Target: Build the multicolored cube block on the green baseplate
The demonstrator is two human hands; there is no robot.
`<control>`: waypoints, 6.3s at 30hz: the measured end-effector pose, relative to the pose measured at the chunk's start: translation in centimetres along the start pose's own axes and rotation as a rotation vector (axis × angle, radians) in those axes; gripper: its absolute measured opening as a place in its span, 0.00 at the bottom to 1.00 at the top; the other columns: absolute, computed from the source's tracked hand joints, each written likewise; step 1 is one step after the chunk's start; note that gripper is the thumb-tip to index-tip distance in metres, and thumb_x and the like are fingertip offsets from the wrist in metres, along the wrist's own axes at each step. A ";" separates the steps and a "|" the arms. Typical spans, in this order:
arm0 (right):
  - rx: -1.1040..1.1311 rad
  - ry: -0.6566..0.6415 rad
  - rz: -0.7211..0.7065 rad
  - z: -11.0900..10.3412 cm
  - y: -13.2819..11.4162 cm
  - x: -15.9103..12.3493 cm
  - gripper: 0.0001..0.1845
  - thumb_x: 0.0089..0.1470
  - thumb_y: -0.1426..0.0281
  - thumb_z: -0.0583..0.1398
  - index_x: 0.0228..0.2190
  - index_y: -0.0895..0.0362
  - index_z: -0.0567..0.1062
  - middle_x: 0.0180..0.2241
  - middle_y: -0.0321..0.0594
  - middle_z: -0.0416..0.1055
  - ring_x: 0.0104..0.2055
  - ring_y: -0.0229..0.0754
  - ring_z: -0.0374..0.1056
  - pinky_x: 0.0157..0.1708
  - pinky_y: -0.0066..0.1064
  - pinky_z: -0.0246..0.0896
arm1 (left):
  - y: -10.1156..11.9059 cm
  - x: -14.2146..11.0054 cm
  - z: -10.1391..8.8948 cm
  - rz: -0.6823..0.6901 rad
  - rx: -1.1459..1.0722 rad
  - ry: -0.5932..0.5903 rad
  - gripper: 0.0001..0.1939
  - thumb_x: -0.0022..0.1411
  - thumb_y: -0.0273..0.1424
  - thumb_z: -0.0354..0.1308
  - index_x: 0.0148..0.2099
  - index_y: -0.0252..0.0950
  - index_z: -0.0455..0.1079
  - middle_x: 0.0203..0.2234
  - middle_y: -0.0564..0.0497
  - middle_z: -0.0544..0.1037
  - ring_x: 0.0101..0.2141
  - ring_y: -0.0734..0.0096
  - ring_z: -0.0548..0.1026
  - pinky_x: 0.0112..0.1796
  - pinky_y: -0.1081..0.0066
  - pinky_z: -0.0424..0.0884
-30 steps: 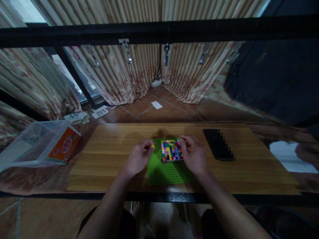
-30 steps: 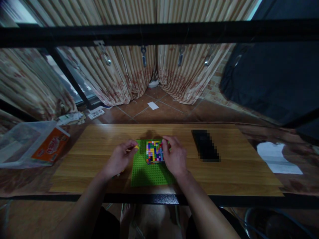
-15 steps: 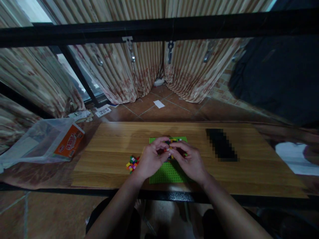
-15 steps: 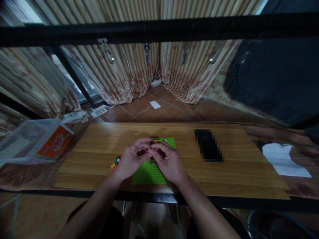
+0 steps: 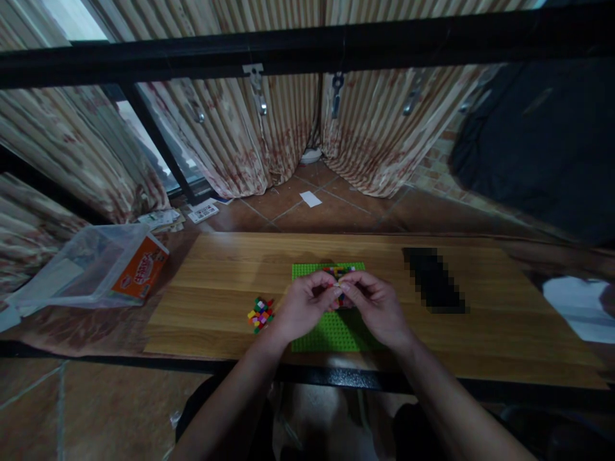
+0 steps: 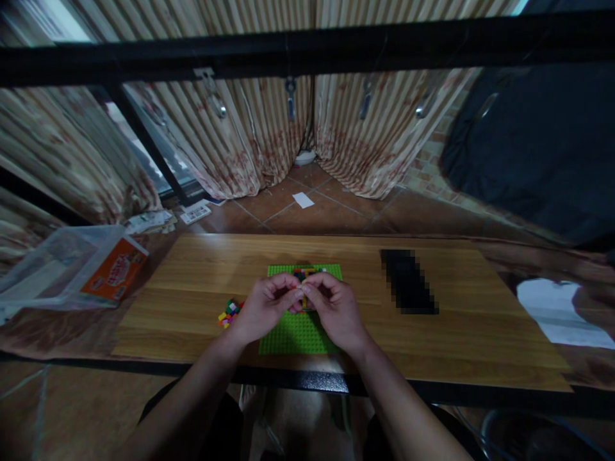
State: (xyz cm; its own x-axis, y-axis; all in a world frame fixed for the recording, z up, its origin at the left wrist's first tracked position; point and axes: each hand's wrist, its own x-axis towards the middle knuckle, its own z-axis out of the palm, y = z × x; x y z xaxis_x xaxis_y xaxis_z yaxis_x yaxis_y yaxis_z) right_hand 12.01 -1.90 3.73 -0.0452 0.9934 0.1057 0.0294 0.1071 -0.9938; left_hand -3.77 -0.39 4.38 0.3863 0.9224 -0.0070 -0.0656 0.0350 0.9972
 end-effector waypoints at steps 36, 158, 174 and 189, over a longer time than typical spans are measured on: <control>-0.643 0.104 -0.219 -1.5 1.0 2.8 0.17 0.61 0.61 0.53 0.47 0.53 0.74 0.46 0.45 0.78 0.48 0.47 0.74 0.49 0.42 0.67 | -0.5 0.8 -0.6 -0.222 -0.535 0.380 0.14 0.51 0.36 0.67 0.36 0.31 0.73 0.23 0.55 0.72 0.21 0.81 0.68 0.25 0.78 0.63; -0.285 0.101 -0.270 1.9 -0.2 1.7 0.07 0.56 0.68 0.62 0.38 0.51 0.78 0.36 0.37 0.77 0.38 0.40 0.72 0.40 0.32 0.67 | 0.1 0.3 0.0 -0.177 -0.507 0.190 0.15 0.55 0.39 0.64 0.28 0.32 0.66 0.19 0.58 0.66 0.15 0.88 0.55 0.17 0.79 0.47; -0.656 0.015 -0.297 -0.5 2.0 3.8 0.15 0.62 0.65 0.55 0.45 0.53 0.78 0.43 0.44 0.75 0.47 0.46 0.69 0.48 0.43 0.64 | -0.4 1.2 -1.6 -0.298 -0.568 0.525 0.04 0.50 0.26 0.60 0.28 0.32 0.68 0.20 0.54 0.71 0.19 0.83 0.65 0.20 0.79 0.58; -0.943 -0.059 -0.384 0.9 2.7 3.4 0.18 0.63 0.71 0.52 0.48 0.54 0.77 0.44 0.45 0.76 0.47 0.48 0.68 0.49 0.44 0.63 | -1.3 1.0 -0.5 -0.294 -0.201 0.373 0.23 0.52 0.26 0.55 0.51 0.29 0.75 0.15 0.59 0.64 0.14 0.82 0.54 0.18 0.77 0.50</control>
State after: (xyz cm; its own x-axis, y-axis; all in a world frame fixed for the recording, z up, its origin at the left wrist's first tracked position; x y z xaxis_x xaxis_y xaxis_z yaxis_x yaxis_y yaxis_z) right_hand 11.04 1.75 1.42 -0.2658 0.8840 0.3846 0.7759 0.4330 -0.4589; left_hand -3.79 0.72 3.00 0.0631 0.9356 -0.3473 -0.1935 0.3529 0.9154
